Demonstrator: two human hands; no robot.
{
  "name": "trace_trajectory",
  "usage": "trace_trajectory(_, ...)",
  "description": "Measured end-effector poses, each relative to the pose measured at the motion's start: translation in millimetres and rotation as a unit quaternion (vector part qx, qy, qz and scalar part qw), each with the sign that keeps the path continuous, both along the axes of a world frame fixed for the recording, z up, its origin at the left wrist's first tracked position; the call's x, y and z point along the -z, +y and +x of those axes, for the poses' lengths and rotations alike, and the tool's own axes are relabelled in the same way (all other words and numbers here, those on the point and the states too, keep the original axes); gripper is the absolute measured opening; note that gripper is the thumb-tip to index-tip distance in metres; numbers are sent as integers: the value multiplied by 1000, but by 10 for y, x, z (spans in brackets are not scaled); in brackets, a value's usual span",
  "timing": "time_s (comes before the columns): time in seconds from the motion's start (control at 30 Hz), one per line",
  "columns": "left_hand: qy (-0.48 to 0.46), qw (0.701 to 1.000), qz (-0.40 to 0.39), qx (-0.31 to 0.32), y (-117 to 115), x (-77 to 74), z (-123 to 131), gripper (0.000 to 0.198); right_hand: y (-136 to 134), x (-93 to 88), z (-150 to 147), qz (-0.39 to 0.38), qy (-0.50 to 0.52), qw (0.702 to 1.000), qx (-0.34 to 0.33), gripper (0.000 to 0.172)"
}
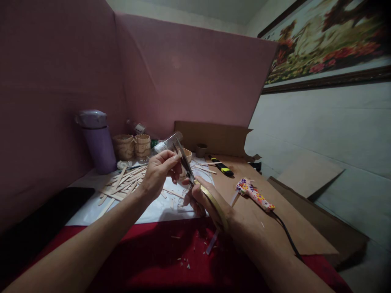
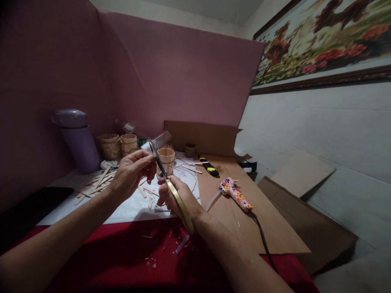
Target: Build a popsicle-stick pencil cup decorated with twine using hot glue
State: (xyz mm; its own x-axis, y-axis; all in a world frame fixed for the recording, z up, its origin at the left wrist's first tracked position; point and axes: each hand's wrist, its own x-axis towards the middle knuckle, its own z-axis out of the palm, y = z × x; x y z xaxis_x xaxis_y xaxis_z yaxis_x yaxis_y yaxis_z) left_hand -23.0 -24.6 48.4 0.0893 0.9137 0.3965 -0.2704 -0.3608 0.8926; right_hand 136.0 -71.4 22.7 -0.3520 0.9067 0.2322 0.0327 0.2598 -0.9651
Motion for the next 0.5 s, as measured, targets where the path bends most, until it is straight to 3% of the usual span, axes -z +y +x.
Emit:
trace_trajectory(0.27, 27, 1000, 17, 2, 0, 34, 15, 30, 66, 66, 12, 4, 0, 1000, -3, 82)
trace_trajectory(0.5, 12, 1000, -11, 22, -3, 36, 17, 26, 103, 145, -4, -18, 46, 999, -14, 78)
